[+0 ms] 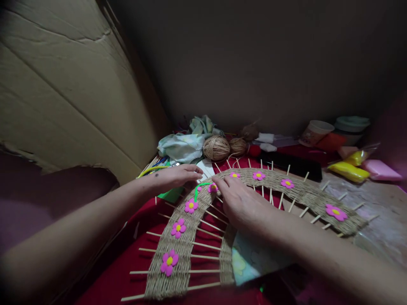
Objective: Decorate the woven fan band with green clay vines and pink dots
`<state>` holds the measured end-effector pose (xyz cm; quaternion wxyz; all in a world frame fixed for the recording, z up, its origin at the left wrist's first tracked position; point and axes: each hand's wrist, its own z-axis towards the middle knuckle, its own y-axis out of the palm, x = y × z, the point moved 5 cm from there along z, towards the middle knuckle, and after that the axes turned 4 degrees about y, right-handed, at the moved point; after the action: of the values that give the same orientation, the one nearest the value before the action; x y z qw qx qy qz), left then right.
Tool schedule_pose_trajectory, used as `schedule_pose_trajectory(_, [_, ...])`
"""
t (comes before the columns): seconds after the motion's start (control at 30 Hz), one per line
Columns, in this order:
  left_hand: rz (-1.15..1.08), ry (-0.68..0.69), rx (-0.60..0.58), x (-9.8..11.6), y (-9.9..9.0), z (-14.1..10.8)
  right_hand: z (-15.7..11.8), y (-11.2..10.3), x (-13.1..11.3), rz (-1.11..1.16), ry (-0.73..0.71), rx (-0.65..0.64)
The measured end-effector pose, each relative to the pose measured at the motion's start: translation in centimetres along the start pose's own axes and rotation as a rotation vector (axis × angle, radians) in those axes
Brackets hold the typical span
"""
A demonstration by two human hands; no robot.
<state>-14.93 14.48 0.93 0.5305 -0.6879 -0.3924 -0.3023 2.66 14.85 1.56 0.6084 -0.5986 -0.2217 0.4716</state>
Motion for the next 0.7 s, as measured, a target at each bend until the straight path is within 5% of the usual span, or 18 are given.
schedule_pose_trajectory(0.4, [-0.475, -0.022, -0.128, -0.3, -0.8, -0.5, 0.4, 0.2, -0.8, -0.064, -0.067, 0.039])
schedule_pose_trajectory(0.7, [-0.513, -0.032, -0.124, -0.7, -0.3, -0.5, 0.2, -0.4, -1.6, -0.126, -0.052, 0.001])
